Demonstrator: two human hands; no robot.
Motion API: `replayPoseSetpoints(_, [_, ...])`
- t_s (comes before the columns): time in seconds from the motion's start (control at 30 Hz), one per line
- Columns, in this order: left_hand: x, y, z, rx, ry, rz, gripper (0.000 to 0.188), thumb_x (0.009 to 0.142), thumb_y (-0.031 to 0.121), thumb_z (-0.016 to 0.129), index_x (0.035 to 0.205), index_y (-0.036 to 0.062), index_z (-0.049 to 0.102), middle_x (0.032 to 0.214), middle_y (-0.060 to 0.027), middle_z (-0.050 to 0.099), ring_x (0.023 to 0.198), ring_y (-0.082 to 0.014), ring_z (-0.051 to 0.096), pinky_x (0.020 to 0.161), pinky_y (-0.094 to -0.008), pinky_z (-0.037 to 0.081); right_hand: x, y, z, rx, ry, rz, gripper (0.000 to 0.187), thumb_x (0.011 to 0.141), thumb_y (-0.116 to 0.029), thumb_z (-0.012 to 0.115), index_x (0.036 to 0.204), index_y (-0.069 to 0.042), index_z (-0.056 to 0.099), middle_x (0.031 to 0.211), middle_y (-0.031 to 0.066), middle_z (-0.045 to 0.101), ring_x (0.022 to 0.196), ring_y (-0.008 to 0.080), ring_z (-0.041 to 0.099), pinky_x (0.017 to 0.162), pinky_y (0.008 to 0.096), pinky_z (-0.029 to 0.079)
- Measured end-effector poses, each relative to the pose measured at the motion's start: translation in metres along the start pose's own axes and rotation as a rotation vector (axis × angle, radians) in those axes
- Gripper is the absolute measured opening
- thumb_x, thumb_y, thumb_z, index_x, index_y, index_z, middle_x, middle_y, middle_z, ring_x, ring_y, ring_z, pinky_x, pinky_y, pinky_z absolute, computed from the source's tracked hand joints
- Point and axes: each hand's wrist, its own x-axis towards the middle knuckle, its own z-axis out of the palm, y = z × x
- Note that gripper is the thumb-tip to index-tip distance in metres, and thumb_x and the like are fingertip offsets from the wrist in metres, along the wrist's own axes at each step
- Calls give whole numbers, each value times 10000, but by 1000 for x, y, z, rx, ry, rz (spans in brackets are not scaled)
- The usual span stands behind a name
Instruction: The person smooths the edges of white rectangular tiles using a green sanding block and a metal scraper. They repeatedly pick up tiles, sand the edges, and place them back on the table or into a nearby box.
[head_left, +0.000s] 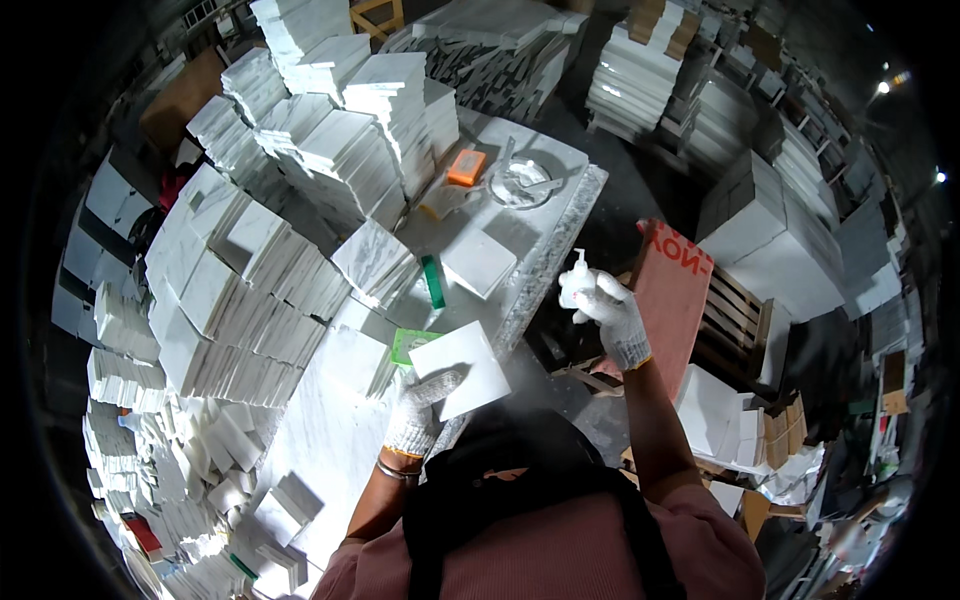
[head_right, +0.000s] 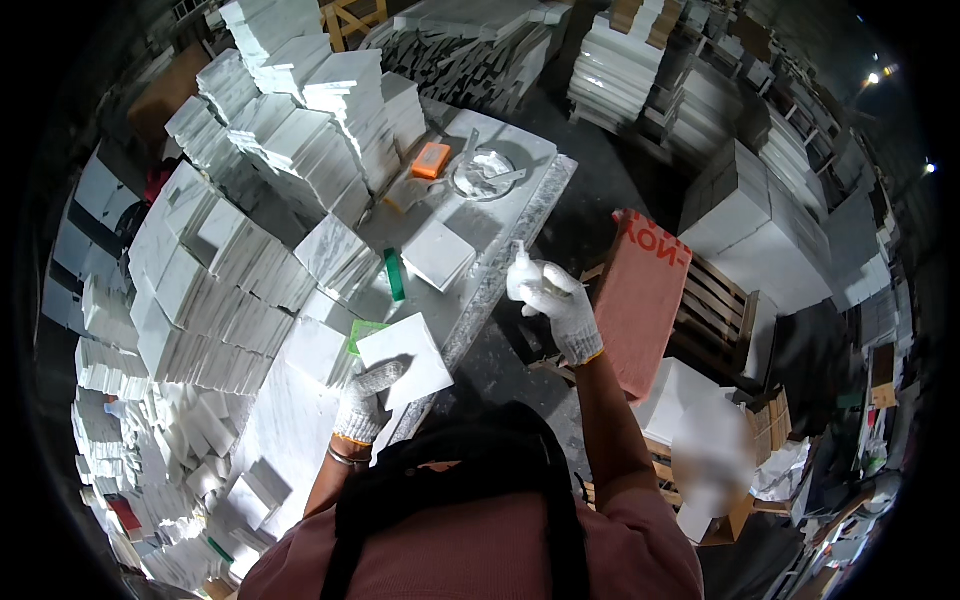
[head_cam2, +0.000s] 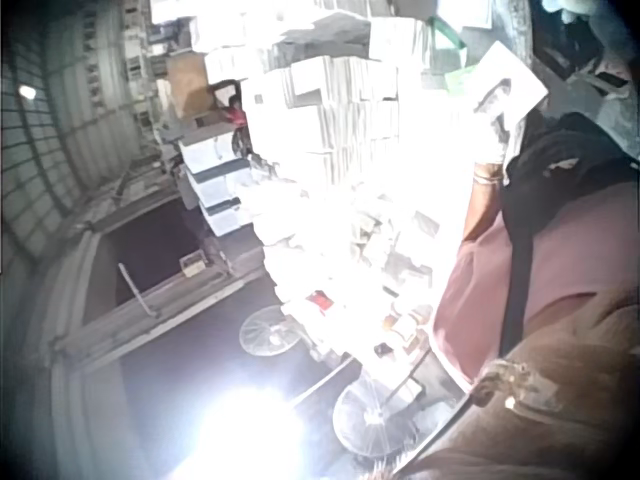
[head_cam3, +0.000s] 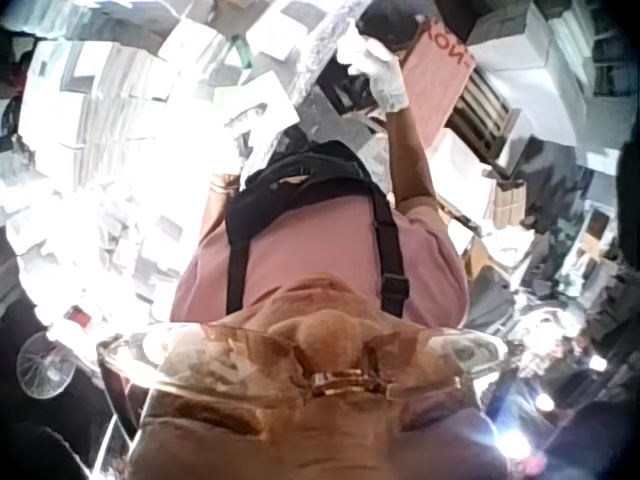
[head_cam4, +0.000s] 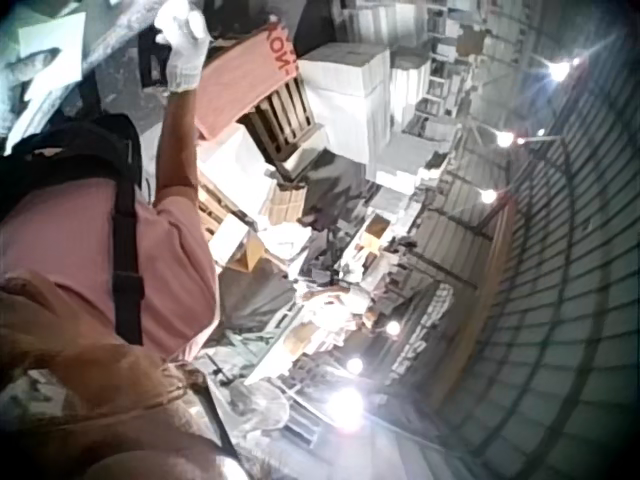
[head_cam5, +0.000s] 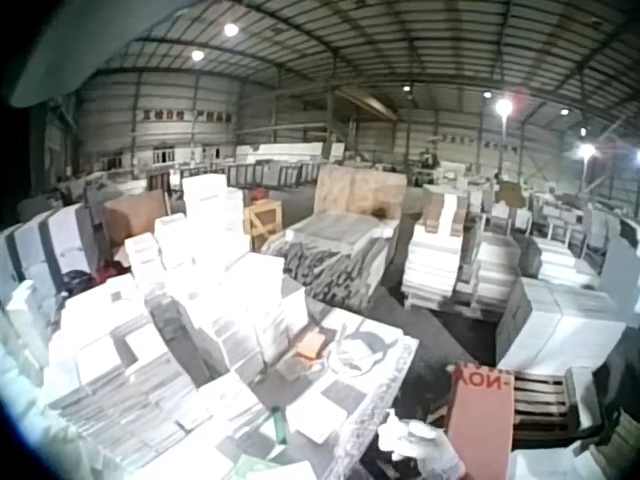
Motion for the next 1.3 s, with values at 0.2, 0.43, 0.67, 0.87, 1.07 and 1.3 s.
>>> replayPoseSetpoints(0.2, [11, 2, 3, 570, -31, 280, 418, 835, -62, 654, 1238, -21, 554, 1146, -153, 658, 1041, -233, 654, 919, -350, 544, 71, 22, -56, -111, 117, -106, 274, 854, -101, 708, 1109, -13, 659, 981, -10, 660, 892, 75, 594, 828, 247, 466])
replayPoseSetpoints(0.43, [55, 11, 30, -266, 301, -44, 306, 883, 29, 618, 1168, -81, 601, 1104, -130, 683, 995, -218, 667, 837, -279, 532, 245, 52, -106, -393, 128, -231, 227, 800, -159, 762, 997, -67, 697, 870, -23, 649, 746, 78, 573, 684, 234, 458])
replayPoseSetpoints(0.67, [100, 21, 70, -147, 411, -73, 363, 866, 195, 658, 1129, -54, 638, 995, -119, 696, 659, -96, 565, 553, -224, 434, 383, 86, -116, -616, -1, -139, 394, 727, -268, 812, 1035, -51, 698, 1029, 103, 697, 911, 189, 653, 833, 314, 497])
replayPoseSetpoints(0.87, [124, 21, 95, -59, 518, 0, 411, 855, 245, 657, 1114, -73, 637, 925, -102, 681, 673, -124, 560, 576, -228, 431, 413, 85, -91, -982, -83, 94, 696, 701, -317, 813, 1260, 28, 583, 1236, 215, 626, 1136, 296, 611, 958, 342, 479])
replayPoseSetpoints(1.07, [136, 15, 107, 7, 593, 71, 340, 889, 168, 611, 1132, -69, 630, 1062, -138, 685, 856, -196, 637, 746, -284, 506, 418, 96, -107, -934, -177, -54, 543, 699, -204, 788, 1182, -26, 613, 1075, 172, 679, 1001, 279, 651, 858, 361, 502])
replayPoseSetpoints(1.3, [132, 14, 100, 113, 532, 15, 353, 932, 198, 552, 1161, -61, 626, 1147, -136, 669, 1039, -217, 626, 906, -318, 490, 376, 68, -126, -665, -138, -328, 447, 782, -126, 730, 1219, -122, 635, 1070, 97, 673, 890, 211, 661, 821, 328, 521])
